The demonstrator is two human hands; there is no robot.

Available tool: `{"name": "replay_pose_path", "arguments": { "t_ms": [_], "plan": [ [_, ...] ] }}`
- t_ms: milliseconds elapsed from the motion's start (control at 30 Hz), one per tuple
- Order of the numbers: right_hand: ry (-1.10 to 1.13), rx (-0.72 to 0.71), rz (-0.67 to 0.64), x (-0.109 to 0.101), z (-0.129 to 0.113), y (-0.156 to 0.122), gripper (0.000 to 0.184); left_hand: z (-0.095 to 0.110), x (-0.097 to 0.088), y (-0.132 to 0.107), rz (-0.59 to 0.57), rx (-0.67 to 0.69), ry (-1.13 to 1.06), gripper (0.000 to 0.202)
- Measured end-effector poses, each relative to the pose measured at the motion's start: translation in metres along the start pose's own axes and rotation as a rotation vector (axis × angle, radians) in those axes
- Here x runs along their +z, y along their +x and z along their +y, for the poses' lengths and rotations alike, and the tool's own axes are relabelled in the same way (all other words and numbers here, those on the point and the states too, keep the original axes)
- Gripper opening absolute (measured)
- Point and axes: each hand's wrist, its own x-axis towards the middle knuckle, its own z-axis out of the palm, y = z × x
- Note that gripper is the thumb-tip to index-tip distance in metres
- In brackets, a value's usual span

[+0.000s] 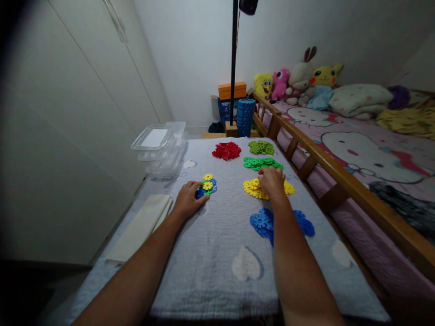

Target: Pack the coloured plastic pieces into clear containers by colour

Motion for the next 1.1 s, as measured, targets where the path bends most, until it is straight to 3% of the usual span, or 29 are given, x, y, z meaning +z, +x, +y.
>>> {"name": "replay_pose_path", "arguments": {
  "t_ms": [133, 267, 467, 733, 900, 1000, 1100],
  "plan": [
    [0.059, -0.211, -0.036, 0.006, -0.037, -0.014, 0.024, 0.003, -0.002, -0.001, -0.016, -0.002, -0.012, 0.044],
    [0.147, -0.462, -0.166, 0.029, -0.084, -0.039, 0.034, 0.003, -0.002, -0.001, -0.017, 0.014, -0.033, 0.044],
    [0.208, -0.574, -0.233, 0.062, -0.119, -0.064, 0.047, 0.001, -0.002, 0.000, -0.046, 0.054, -0.064, 0.048],
    [0.160, -0.575, -0.222, 0.059, -0.120, -0.062, 0.028, 0.001, -0.003, 0.000, -0.059, 0.051, -0.080, 0.050],
    [0.206, -0.543, -0.105, 0.051, -0.114, -0.054, 0.026, 0.001, -0.003, 0.000, -0.050, 0.060, -0.077, 0.048],
    [0.294, -0.464, -0.001, 0.036, -0.093, -0.036, 0.026, 0.000, -0.003, 0.000, -0.055, 0.064, -0.077, 0.048],
    [0.412, -0.324, 0.094, 0.014, -0.054, -0.014, 0.023, 0.000, -0.003, 0.000, -0.062, 0.064, -0.076, 0.048]
  ]
}}
